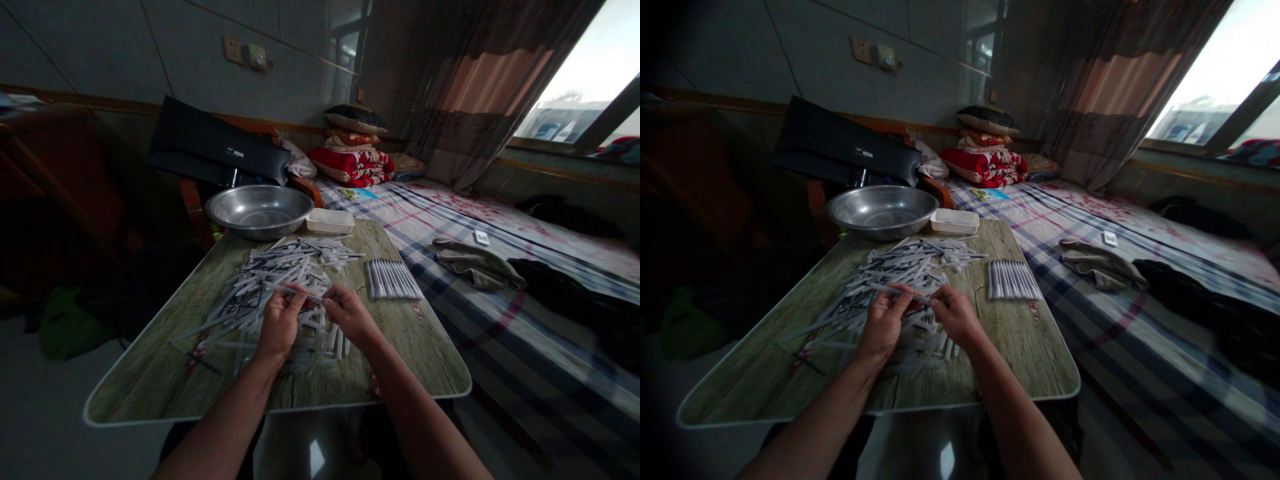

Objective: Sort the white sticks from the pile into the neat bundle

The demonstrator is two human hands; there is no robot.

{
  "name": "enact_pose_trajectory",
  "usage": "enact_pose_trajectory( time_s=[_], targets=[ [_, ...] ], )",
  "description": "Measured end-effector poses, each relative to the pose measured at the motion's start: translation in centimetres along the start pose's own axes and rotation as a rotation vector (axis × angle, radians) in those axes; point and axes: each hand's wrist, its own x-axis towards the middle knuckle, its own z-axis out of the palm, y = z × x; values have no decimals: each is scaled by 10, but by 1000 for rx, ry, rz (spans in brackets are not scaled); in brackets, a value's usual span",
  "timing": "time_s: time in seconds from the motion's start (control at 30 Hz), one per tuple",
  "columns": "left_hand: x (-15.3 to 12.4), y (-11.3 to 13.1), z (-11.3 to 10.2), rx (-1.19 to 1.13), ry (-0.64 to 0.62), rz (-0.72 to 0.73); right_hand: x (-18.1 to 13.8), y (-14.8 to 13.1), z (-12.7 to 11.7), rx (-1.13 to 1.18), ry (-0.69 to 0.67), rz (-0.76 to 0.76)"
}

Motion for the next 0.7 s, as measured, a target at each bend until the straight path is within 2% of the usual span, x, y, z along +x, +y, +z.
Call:
enact_pose_trajectory(
  time_s=[0.13, 0.27, 0.4, 0.47, 0.53, 0.7],
  targets=[
    [-1, 1, 2, 43, 7, 6, 1, 1, -4, -26, -19, 17],
    [-2, 0, 5, 55, 20, 7, 2, -3, -15, -95, -113, 25],
    [-3, -3, 5, 97, -53, 5, -2, -14, -27, -112, -264, 55],
    [-4, -3, 6, 122, -74, 11, -4, -17, -34, -127, -273, 75],
    [-4, -3, 6, 144, -61, 27, -3, -16, -44, -134, -207, 94],
    [-5, 0, 5, 171, -26, 47, 4, 2, -77, -134, 146, 184]
  ],
)
